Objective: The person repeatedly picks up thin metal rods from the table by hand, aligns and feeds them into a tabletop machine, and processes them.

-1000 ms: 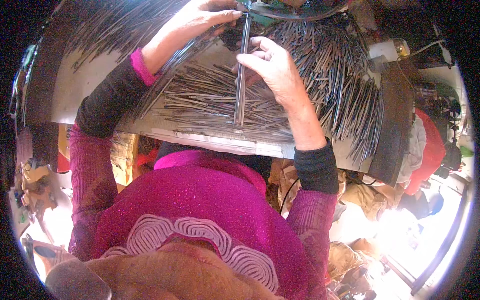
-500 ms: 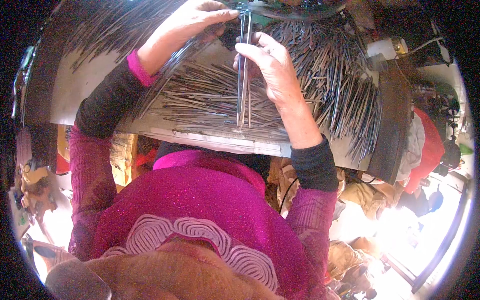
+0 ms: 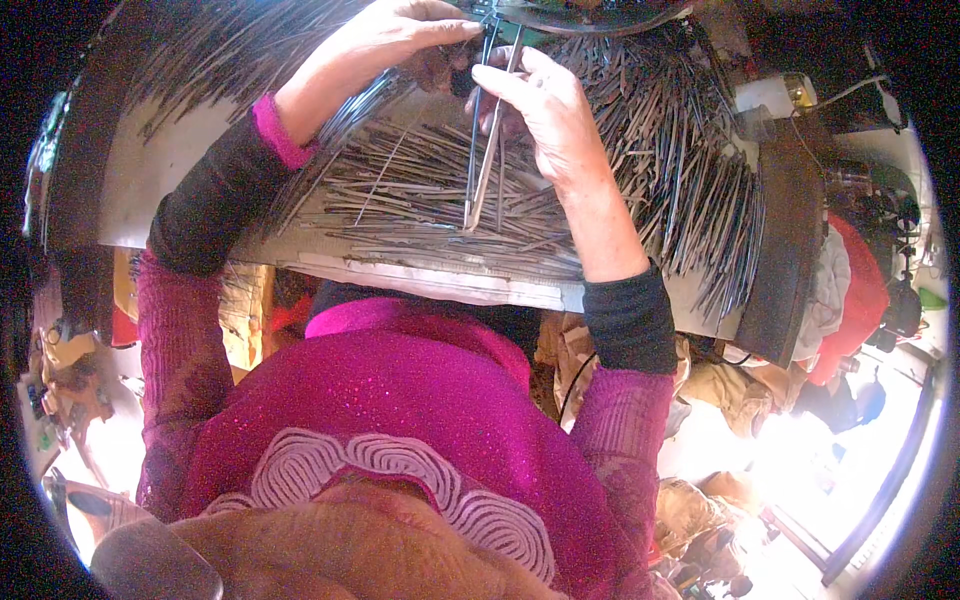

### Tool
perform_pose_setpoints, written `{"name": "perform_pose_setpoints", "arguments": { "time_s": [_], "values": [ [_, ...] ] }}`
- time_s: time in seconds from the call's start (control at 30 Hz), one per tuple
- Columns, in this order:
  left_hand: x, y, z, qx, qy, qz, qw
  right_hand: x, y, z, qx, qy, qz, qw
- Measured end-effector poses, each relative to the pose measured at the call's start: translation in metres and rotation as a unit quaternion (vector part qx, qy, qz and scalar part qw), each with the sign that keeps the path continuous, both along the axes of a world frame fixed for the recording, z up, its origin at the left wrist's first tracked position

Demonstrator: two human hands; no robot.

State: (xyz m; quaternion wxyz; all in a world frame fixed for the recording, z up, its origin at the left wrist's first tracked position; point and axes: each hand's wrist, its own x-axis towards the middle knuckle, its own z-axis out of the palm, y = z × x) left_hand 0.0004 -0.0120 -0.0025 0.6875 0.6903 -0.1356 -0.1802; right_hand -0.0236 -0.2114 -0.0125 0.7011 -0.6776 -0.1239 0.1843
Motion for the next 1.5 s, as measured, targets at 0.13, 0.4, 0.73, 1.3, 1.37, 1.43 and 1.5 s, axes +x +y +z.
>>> {"name": "perform_pose_setpoints", "arguments": {
  "time_s": [0.13,0.4,0.73,1.3,1.37,1.43,1.5],
  "values": [
    [-0.001,0.003,0.001,0.019,-0.022,0.000,1.000,0.000,0.003,-0.001,0.000,-0.001,-0.001,1.000],
    [-0.007,0.002,0.004,0.023,-0.057,0.006,0.998,-0.005,0.004,0.000,0.029,0.051,-0.014,0.998],
    [-0.011,-0.010,0.013,0.136,-0.100,0.002,0.986,-0.016,-0.008,0.012,0.015,0.072,-0.048,0.996],
    [-0.049,-0.018,-0.003,0.358,-0.448,-0.105,0.813,-0.018,-0.093,0.025,-0.477,-0.265,-0.042,0.837],
    [-0.048,-0.023,-0.005,0.360,-0.444,-0.107,0.813,-0.021,-0.070,0.018,-0.477,-0.332,0.031,0.813],
    [-0.048,-0.022,-0.002,0.368,-0.438,-0.100,0.814,-0.019,-0.055,0.010,-0.469,-0.380,0.058,0.796],
    [-0.048,-0.019,-0.001,0.383,-0.434,-0.099,0.809,-0.016,-0.048,0.007,-0.480,-0.429,0.073,0.762]
  ]
}}
